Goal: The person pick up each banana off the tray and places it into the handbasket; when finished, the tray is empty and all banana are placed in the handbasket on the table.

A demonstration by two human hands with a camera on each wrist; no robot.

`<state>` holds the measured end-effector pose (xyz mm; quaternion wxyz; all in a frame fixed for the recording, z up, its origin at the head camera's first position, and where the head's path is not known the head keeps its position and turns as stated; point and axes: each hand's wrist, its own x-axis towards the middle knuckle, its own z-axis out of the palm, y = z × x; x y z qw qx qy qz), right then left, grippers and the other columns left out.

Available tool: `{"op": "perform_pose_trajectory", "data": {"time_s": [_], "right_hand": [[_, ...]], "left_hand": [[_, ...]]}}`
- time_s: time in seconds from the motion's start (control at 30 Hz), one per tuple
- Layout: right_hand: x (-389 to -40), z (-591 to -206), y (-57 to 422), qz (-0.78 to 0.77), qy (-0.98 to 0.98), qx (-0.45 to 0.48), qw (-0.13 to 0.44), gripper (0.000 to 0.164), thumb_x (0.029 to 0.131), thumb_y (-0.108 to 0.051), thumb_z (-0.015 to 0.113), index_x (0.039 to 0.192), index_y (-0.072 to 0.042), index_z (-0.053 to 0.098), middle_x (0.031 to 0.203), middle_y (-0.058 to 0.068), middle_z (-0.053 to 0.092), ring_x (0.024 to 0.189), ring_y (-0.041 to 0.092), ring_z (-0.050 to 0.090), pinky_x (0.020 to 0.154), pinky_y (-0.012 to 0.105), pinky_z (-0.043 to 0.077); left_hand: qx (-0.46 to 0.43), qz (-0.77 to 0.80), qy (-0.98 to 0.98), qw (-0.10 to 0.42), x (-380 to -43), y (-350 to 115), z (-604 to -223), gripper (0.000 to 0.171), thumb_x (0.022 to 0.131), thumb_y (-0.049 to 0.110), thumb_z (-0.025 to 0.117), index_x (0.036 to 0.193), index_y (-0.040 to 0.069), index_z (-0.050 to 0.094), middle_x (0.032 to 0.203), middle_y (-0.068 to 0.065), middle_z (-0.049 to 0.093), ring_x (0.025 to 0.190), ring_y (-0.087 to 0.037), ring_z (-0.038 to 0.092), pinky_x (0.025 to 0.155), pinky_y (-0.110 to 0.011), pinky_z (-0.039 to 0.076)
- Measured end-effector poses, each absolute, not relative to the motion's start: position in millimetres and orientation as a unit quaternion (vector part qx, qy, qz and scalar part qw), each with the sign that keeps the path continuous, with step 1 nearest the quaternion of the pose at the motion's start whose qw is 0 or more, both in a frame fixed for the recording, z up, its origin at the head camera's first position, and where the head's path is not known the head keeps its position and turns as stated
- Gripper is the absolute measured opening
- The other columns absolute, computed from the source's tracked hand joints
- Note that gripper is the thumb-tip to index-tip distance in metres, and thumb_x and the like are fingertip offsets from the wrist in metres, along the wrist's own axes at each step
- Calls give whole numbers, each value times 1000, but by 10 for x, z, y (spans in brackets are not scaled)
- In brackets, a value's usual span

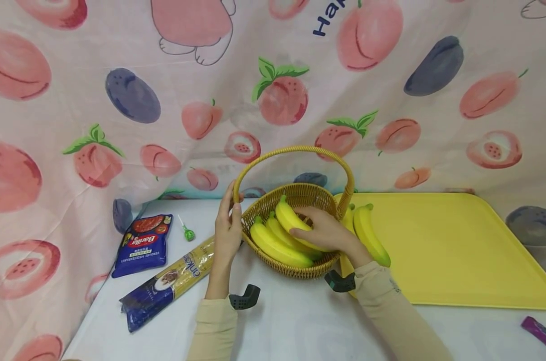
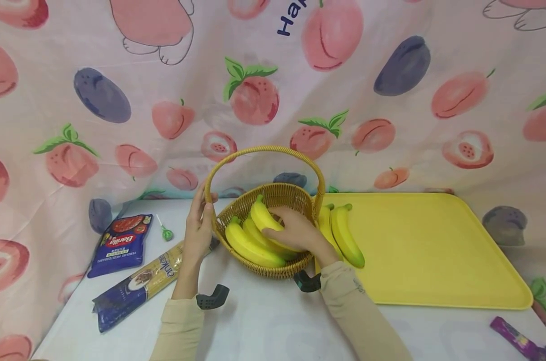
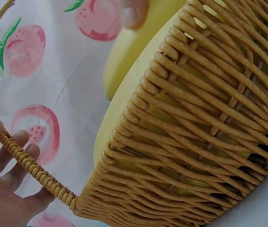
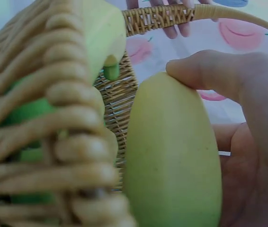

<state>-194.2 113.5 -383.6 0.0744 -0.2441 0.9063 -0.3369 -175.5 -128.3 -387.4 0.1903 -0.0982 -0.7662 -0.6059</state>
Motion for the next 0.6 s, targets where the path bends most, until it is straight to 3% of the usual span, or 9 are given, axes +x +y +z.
{"op": "perform_pose_trajectory", "data": {"time_s": [0.13,0.3,0.6], "right_hand": [[-1978,-3860,1063,-335,908,-237,81,62,89,-42,62,139,-10,47,120,6,61,105,20,57,88,38,47],[-2005,-3896,982,-326,911,-236,92,62,88,-42,63,138,-8,48,125,8,60,111,22,56,94,40,46],[-1987,-3921,924,-314,910,-246,117,57,90,-40,60,134,-4,51,118,11,63,108,24,59,91,40,47]], "left_hand": [[-96,-604,-767,197,-1818,-1312,-3983,47,103,21,38,146,36,30,130,-10,55,126,-21,47,105,-48,35],[-95,-597,-770,203,-1823,-1312,-3991,47,103,22,37,146,38,30,129,-8,56,125,-19,48,105,-47,36],[-114,-586,-774,214,-1659,-1246,-3730,48,101,5,37,148,9,30,125,-23,53,123,-35,48,101,-51,37]]}}
